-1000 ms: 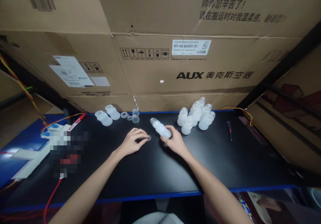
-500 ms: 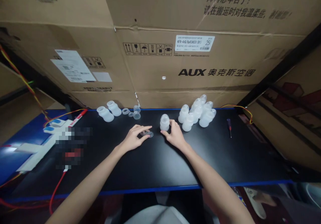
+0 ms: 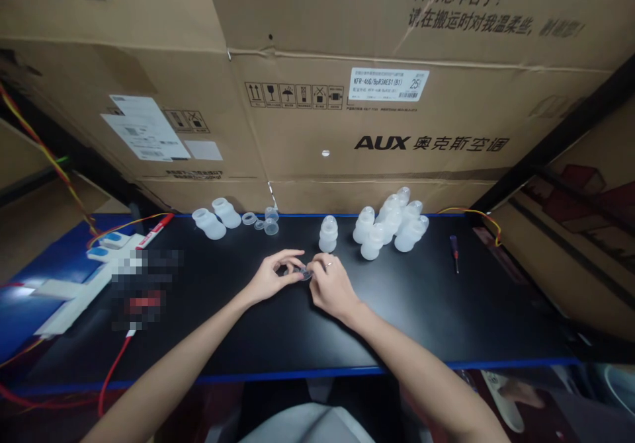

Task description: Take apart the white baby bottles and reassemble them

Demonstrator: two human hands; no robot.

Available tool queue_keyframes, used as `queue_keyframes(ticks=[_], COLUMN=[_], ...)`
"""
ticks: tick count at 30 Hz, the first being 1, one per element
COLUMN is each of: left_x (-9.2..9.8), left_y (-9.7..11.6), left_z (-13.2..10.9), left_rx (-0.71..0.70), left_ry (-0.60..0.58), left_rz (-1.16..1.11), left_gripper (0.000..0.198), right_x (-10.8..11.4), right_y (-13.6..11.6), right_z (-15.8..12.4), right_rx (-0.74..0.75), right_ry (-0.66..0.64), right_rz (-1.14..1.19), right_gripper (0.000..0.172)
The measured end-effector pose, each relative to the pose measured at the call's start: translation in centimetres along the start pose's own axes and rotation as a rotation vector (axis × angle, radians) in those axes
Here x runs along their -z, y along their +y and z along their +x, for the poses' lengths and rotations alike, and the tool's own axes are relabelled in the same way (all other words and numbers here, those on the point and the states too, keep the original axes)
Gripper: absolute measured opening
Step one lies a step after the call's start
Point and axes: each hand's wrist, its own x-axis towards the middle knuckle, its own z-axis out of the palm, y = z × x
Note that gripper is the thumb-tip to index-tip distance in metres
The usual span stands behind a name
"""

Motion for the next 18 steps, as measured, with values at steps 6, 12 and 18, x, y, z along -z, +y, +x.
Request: queue_keyframes(ticks=[6, 12, 18], left_x=[0.1, 0.3, 0.9], left_y=[-0.3, -1.2, -1.8], left_z=[0.3, 0.3, 0.1], left_rx=[0.074, -0.029, -0.298], left_ry=[0.067, 0.169, 0.162], left_rz=[-0.054, 0.160, 0.626], left_gripper=[0.051, 0.035, 0.032], right_x=[-0.6, -0.6, -0.8], right_y=[0.7, 1.1, 1.7], right_z=[0.6, 1.0, 0.5], right_rx=[0.084, -0.007, -0.110], right_ry=[-0.045, 0.057, 0.065], right_rz=[0.055, 0.117, 0.206], right_gripper=[0.010, 0.014, 0.007])
